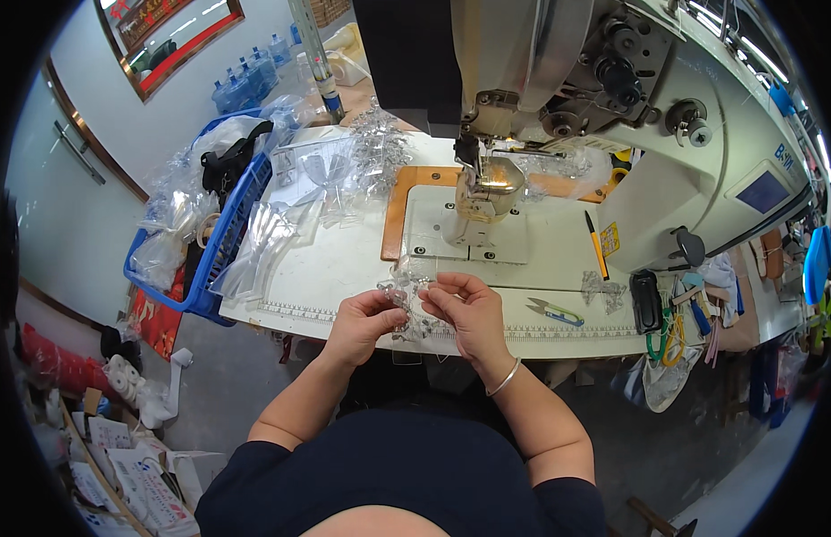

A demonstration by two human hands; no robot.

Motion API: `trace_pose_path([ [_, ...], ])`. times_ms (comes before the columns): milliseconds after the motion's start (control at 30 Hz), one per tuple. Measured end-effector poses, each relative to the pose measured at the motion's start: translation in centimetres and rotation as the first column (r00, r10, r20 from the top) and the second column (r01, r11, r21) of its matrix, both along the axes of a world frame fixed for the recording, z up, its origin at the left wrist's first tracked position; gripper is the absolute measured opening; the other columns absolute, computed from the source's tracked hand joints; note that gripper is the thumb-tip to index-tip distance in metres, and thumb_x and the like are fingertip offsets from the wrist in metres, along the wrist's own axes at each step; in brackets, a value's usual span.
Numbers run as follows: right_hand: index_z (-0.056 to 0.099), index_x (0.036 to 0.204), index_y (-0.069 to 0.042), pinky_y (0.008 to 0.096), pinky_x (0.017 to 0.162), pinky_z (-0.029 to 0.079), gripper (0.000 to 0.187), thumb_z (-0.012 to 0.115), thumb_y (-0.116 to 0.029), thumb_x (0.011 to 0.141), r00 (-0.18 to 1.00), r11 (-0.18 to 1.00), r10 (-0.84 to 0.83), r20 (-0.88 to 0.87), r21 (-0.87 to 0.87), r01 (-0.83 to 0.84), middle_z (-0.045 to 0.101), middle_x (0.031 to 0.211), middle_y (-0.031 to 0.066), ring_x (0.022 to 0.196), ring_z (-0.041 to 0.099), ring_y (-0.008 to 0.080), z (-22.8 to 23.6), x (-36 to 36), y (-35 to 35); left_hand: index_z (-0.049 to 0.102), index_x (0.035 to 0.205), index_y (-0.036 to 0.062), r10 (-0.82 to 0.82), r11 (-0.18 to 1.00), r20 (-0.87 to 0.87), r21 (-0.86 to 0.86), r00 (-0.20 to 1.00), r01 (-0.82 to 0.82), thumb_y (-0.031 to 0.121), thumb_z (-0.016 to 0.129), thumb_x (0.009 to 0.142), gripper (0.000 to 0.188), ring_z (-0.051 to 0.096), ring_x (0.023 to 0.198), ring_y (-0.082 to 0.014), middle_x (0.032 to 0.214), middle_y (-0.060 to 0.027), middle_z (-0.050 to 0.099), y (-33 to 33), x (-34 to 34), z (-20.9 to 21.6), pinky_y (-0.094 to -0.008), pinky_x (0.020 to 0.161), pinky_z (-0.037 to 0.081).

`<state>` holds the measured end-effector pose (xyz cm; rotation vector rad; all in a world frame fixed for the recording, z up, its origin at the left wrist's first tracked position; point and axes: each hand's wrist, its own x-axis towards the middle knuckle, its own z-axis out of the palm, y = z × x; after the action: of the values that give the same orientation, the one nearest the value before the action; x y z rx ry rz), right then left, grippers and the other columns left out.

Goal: The person repeatedly sews small transparent plastic pieces using a sewing machine, then trims the excess thread with scissors. They handle the pieces one at a time, aligning them under the needle, sewing, and cutting the thread before moving to the next piece.

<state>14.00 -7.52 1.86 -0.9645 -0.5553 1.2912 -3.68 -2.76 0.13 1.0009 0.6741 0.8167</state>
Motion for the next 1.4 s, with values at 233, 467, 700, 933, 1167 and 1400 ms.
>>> trace_pose_path([
  [233,0.059,0.095,0.003,0.0308,0.075,0.059,0.010,0.061,0.000,0.086,0.999,0.999,0.052,0.009,-0.014,-0.052,0.063,0.091,0.0114,0.087,0.066,0.0237,-1.0,0.2,0.2,0.061,0.106,-0.0022,0.010,0.997,0.054,-0.078,0.998,-0.006,0.003,0.069,0.081,0.026,0.061,0.078,-0.0111,0.090,-0.0068,0.065,0.0,-0.1,-0.8,-0.0237,0.071,0.049],
  [467,0.058,0.091,0.002,0.0293,0.073,0.058,0.008,0.061,-0.003,0.087,0.976,0.996,0.083,0.200,-0.040,-0.077,0.062,0.085,0.0075,0.084,0.066,0.0196,-1.1,0.8,0.6,0.058,0.109,-0.0015,0.016,0.979,0.155,-0.202,0.988,0.016,0.003,0.064,0.085,0.025,0.060,0.082,-0.0115,0.094,-0.0059,0.062,-0.2,-1.3,-0.9,-0.0248,0.072,0.050],
  [700,0.057,0.088,0.002,0.0264,0.070,0.056,0.012,0.062,-0.008,0.087,0.922,0.994,0.029,0.386,0.085,-0.066,0.063,0.078,0.0075,0.074,0.065,0.0133,2.4,2.2,1.9,0.055,0.111,-0.0003,-0.032,0.959,0.329,-0.257,0.944,0.122,0.005,0.059,0.088,0.024,0.059,0.088,-0.0126,0.104,-0.0042,0.059,-0.8,-2.6,0.0,-0.0263,0.078,0.050],
  [933,0.068,0.090,-0.012,0.0291,0.063,0.048,0.021,0.068,-0.003,0.072,0.043,0.777,-0.510,0.859,0.481,-0.406,0.060,0.081,0.0033,0.071,0.056,0.0197,6.3,3.0,1.6,0.051,0.118,0.0069,0.097,0.963,0.734,-0.240,0.672,0.124,0.015,0.054,0.093,0.027,0.055,0.093,-0.0168,0.106,-0.0066,0.056,2.6,-6.5,-1.1,-0.0295,0.081,0.049],
  [1167,0.065,0.090,-0.007,0.0282,0.069,0.053,0.024,0.064,0.000,0.067,0.005,0.518,-0.694,0.720,0.504,-0.691,0.065,0.099,0.0051,0.087,0.064,0.0194,8.2,3.3,-0.8,0.050,0.122,0.0060,0.117,0.983,0.827,-0.176,0.550,0.055,0.016,0.053,0.094,0.030,0.052,0.091,-0.0172,0.105,-0.0055,0.055,4.2,-8.9,1.0,-0.0304,0.083,0.049],
  [1400,0.063,0.084,-0.005,0.0348,0.085,0.052,0.019,0.068,0.010,0.073,0.472,0.769,-0.359,0.805,0.542,-0.339,0.065,0.109,0.0124,0.105,0.061,0.0280,1.3,3.1,-1.4,0.051,0.122,0.0079,0.179,0.911,0.646,-0.394,0.742,0.124,0.017,0.053,0.094,0.029,0.057,0.092,-0.0184,0.102,-0.0044,0.059,2.9,-6.4,-3.0,-0.0347,0.080,0.052],
])
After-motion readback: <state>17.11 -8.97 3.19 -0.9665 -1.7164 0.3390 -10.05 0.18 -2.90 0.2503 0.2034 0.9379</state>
